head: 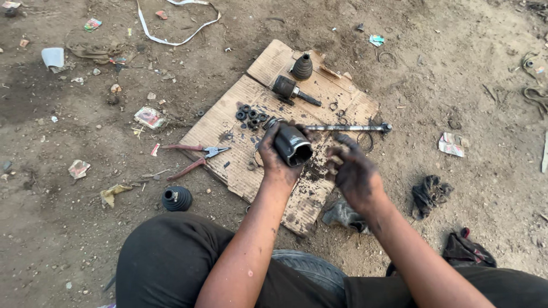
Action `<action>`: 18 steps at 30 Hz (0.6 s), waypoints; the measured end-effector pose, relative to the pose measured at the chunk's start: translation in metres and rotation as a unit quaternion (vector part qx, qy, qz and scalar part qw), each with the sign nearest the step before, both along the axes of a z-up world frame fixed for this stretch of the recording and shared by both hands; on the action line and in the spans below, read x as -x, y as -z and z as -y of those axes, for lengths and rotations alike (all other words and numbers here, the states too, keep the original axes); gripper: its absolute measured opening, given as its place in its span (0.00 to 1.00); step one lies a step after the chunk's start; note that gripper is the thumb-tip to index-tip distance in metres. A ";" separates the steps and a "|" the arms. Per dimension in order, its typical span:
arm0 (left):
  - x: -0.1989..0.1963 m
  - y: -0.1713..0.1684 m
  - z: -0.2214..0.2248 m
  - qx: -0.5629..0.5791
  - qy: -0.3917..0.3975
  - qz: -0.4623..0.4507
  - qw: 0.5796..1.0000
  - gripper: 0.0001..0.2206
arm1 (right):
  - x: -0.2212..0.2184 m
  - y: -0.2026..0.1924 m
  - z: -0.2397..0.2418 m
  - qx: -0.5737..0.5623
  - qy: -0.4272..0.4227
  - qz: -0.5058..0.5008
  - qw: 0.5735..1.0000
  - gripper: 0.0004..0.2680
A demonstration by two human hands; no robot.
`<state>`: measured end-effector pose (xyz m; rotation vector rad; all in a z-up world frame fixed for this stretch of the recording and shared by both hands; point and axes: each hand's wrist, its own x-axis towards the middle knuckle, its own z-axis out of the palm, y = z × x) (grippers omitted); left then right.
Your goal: The person wipes a black cylindrical metal auto part with a dark cloth, turning the part over and wiping inside the opening with the cloth and their hands.
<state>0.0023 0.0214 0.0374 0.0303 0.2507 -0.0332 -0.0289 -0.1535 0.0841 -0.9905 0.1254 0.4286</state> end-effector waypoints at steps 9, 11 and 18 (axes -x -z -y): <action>0.000 0.013 0.010 -0.046 0.060 0.032 0.997 0.15 | 0.008 0.003 -0.014 -0.085 0.085 0.049 0.991 0.21; -0.004 0.015 0.006 -0.097 0.069 0.008 0.993 0.21 | 0.009 0.004 -0.016 -0.077 0.108 0.049 0.990 0.23; -0.005 0.034 -0.002 -0.287 0.187 0.043 0.938 0.55 | 0.008 0.000 -0.008 0.100 0.135 0.142 0.975 0.34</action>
